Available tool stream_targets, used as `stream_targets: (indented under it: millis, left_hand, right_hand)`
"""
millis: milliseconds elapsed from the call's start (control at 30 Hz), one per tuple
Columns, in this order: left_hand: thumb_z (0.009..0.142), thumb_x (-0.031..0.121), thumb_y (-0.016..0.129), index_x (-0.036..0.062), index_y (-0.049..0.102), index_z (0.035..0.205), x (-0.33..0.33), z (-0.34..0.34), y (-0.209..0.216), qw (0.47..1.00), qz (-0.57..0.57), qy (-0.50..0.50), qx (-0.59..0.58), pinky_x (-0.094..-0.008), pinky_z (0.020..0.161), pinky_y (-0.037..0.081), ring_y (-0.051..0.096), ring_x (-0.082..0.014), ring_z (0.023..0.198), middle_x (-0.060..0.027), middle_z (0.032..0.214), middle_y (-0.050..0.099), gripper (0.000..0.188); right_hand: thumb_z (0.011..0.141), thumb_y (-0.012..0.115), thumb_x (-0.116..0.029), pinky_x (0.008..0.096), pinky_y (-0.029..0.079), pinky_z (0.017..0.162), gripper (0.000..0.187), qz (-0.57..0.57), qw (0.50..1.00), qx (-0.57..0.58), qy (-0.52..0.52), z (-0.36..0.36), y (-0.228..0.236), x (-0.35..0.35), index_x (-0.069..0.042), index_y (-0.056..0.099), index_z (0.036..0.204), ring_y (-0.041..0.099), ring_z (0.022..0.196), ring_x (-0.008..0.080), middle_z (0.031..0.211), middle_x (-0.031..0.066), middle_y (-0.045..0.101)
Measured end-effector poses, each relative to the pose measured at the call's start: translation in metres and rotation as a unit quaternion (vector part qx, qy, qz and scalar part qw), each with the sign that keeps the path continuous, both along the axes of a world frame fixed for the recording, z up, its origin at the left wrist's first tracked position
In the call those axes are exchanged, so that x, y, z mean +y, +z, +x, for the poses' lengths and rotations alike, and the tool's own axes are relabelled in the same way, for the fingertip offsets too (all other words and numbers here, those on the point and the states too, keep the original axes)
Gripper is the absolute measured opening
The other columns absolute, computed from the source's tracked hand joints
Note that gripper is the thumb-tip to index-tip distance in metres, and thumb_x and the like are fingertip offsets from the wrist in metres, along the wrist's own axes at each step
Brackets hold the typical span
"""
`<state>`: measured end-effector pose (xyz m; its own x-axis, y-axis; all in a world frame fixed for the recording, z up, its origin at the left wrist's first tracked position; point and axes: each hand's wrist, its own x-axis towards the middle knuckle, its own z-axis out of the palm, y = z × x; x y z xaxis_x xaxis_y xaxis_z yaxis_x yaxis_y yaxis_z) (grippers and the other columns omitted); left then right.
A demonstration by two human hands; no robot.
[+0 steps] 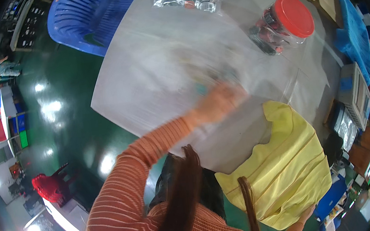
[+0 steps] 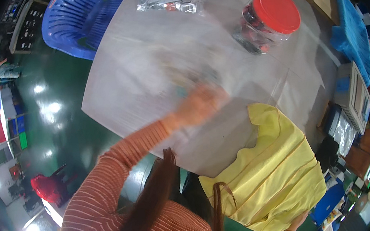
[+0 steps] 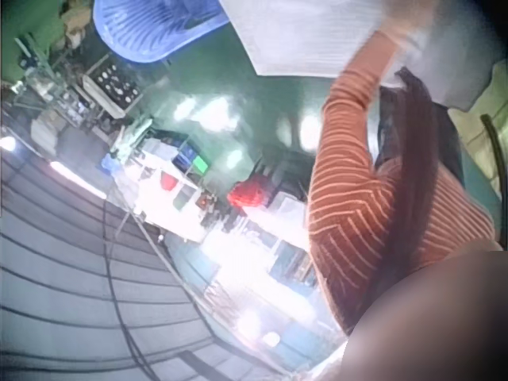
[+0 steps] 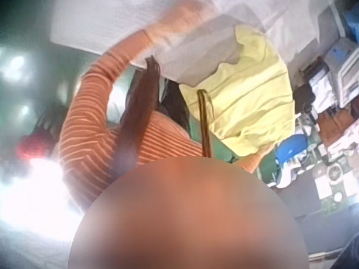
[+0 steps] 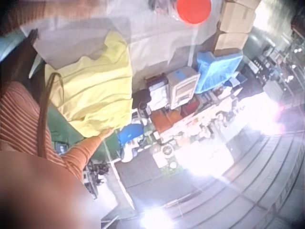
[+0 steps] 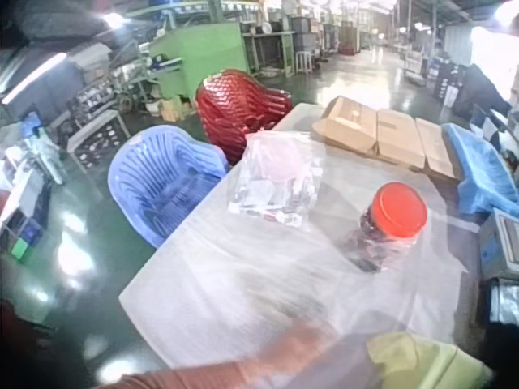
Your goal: The person wipes a white table surface with a cloth, moves a blue towel and a yellow cloth, and handles several cardboard boxes and a plastic container. The person also picks up a black device and places it on the table before continuing to wipe the surface.
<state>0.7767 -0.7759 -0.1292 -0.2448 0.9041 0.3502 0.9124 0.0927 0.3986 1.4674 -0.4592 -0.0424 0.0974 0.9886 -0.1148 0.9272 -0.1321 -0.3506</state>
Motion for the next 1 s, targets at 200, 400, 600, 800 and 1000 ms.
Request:
stream_targets:
  millis: [200,400,600,800,1000]
  left_hand:
    - [0.084,0.030,0.056,0.0133,0.047,0.128,0.088,-0.016,0.012,0.998,0.054,-0.018,0.013,-0.0445,0.102,0.030,0.048,-0.0250,0.116,-0.0047,0.123,0.054,0.048]
    - [0.085,0.023,0.052,0.0104,0.050,0.125,0.072,-0.041,0.014,0.998,0.012,0.058,0.013,-0.0459,0.103,0.028,0.044,-0.0253,0.120,-0.0060,0.128,0.049,0.041]
    - [0.079,0.017,0.054,0.0125,0.044,0.131,-0.047,0.097,0.028,0.965,-0.069,-0.224,-0.120,-0.0488,0.107,0.023,0.039,-0.0248,0.125,-0.0094,0.133,0.044,0.054]
    - [0.081,0.026,0.057,0.0144,0.050,0.126,-0.036,0.006,0.012,0.999,-0.019,-0.008,-0.028,-0.0514,0.104,0.028,0.045,-0.0280,0.119,-0.0061,0.124,0.054,0.047]
    - [0.086,0.026,0.058,0.0150,0.051,0.126,-0.222,-0.177,-0.018,0.890,0.051,0.447,0.075,-0.0429,0.094,0.038,0.054,-0.0253,0.108,-0.0066,0.128,0.053,0.042]
  right_hand:
    - [0.097,0.032,-0.034,0.0367,0.033,0.102,0.055,-0.015,0.997,-0.081,-0.008,0.023,0.001,0.007,0.007,0.033,0.133,0.041,0.120,0.0354,0.136,0.0245,0.037]
    - [0.096,0.037,-0.034,0.0365,0.029,0.104,0.057,0.005,0.998,-0.045,0.035,0.008,-0.003,0.000,0.007,0.030,0.135,0.036,0.125,0.0358,0.138,0.0247,0.034]
    - [0.096,0.036,-0.036,0.0367,0.030,0.103,0.058,0.009,0.997,-0.077,0.000,-0.008,0.003,-0.013,0.006,0.030,0.136,0.037,0.125,0.0344,0.138,0.0238,0.035]
    - [0.096,0.036,-0.037,0.0366,0.032,0.102,0.058,-0.009,0.998,-0.059,0.022,-0.004,0.007,-0.009,0.004,0.029,0.137,0.039,0.124,0.0354,0.138,0.0243,0.035]
    - [0.096,0.036,-0.036,0.0359,0.030,0.104,0.058,-0.013,0.999,-0.032,-0.008,0.009,-0.003,0.004,0.003,0.027,0.138,0.037,0.125,0.0349,0.139,0.0236,0.033]
